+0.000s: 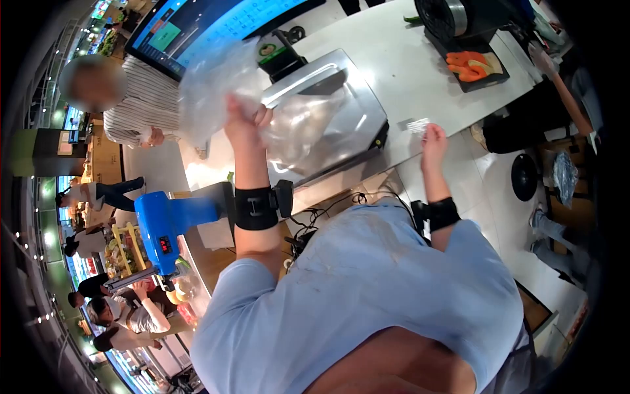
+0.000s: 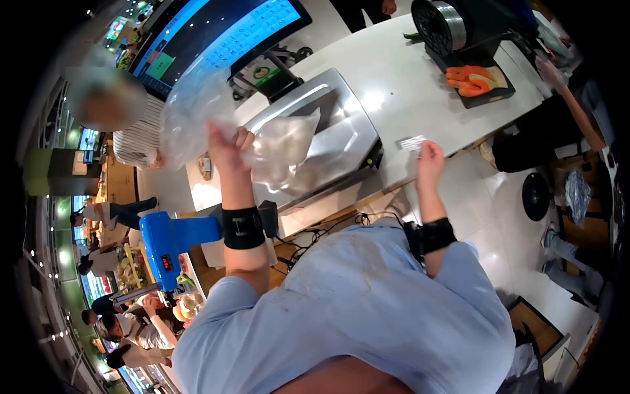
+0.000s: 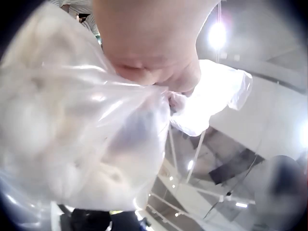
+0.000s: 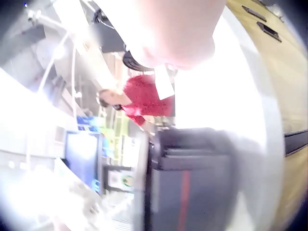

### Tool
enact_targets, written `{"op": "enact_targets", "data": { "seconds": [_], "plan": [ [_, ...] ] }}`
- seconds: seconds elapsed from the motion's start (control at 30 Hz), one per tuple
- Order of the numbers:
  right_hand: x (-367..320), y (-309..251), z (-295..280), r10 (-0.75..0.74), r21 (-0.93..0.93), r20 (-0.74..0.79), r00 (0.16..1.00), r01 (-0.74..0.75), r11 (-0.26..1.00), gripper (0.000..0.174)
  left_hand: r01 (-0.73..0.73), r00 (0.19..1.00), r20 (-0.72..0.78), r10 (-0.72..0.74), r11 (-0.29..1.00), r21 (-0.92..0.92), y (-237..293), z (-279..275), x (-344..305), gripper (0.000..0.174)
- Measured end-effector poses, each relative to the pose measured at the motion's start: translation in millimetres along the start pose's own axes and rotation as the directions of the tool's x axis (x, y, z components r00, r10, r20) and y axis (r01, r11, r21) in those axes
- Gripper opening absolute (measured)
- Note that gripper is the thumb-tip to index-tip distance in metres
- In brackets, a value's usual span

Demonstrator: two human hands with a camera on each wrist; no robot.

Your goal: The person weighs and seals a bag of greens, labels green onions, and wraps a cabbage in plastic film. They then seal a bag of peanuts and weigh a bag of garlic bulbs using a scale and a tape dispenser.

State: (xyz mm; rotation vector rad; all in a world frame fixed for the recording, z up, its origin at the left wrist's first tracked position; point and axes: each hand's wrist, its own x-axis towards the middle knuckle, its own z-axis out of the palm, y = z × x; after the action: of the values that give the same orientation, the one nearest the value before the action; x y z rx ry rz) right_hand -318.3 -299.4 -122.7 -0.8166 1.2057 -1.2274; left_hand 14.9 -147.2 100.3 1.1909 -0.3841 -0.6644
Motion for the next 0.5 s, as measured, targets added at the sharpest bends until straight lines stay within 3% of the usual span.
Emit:
{"op": "enact_targets", "data": {
  "seconds": [0.03,0.07,0.1,0.13,0.2,0.23,0.3,0.33,0.4,0.43,0.5],
  "plan": [
    [-1.9,-24.2,8.5,0.007,0.011,0.011,1.000,-0.007,1.000,0.011,-0.081,0.955,0.270,0.121,0.985,-0.155,13.8,-4.2,-0.5,0.023],
    [-7.0,-52.5,16.7,0.114,0.263,0.166,0.979,-0.156,0.952,0.011,-0.107,0.828,0.497,0.261,0.943,-0.316,26.5,-7.9,-3.0,0.024],
    [-15.2,-78.5,24.4,0.179,0.466,0.335,0.925,-0.328,0.822,0.011,-0.078,0.634,0.660,0.404,0.882,-0.466,37.0,-10.7,-8.5,0.029],
    [-27.4,-102.8,38.2,0.197,0.481,0.449,0.872,-0.421,0.769,0.011,-0.083,0.639,0.660,0.396,0.888,-0.452,46.0,-9.4,-13.7,0.029],
    [-64.4,-150.0,77.8,0.214,0.494,0.629,0.747,-0.597,0.632,0.011,-0.121,0.476,0.646,0.597,0.772,-0.624,62.0,0.2,-23.4,0.031],
    [-87.4,-168.0,96.9,0.218,0.491,0.699,0.681,-0.679,0.546,0.011,-0.122,0.478,0.653,0.587,0.781,-0.613,67.3,6.4,-32.2,0.031],
    [-123.0,-184.2,123.0,0.179,0.391,0.820,0.543,-0.761,0.517,0.013,-0.124,0.491,0.519,0.700,0.646,-0.753,77.8,19.9,-48.6,0.030],
    [-139.3,-188.0,132.4,0.151,0.352,0.857,0.493,-0.773,0.528,0.016,-0.127,0.490,0.525,0.696,0.653,-0.746,85.7,25.2,-51.0,0.030],
    [-165.8,-194.8,144.7,0.155,0.245,0.905,0.397,-0.782,0.573,0.029,-0.146,0.289,0.606,0.741,0.659,-0.737,100.6,34.8,-55.5,0.055],
    [-173.6,-199.8,146.4,0.154,0.242,0.907,0.391,-0.785,0.571,0.029,-0.153,0.288,0.606,0.741,0.660,-0.735,107.4,39.7,-57.7,0.055],
    [-185.1,-208.5,147.0,0.025,0.222,0.916,0.400,-0.560,0.798,0.033,-0.249,0.129,0.655,0.745,0.663,-0.706,117.7,48.1,-62.4,0.058]
  ]
}}
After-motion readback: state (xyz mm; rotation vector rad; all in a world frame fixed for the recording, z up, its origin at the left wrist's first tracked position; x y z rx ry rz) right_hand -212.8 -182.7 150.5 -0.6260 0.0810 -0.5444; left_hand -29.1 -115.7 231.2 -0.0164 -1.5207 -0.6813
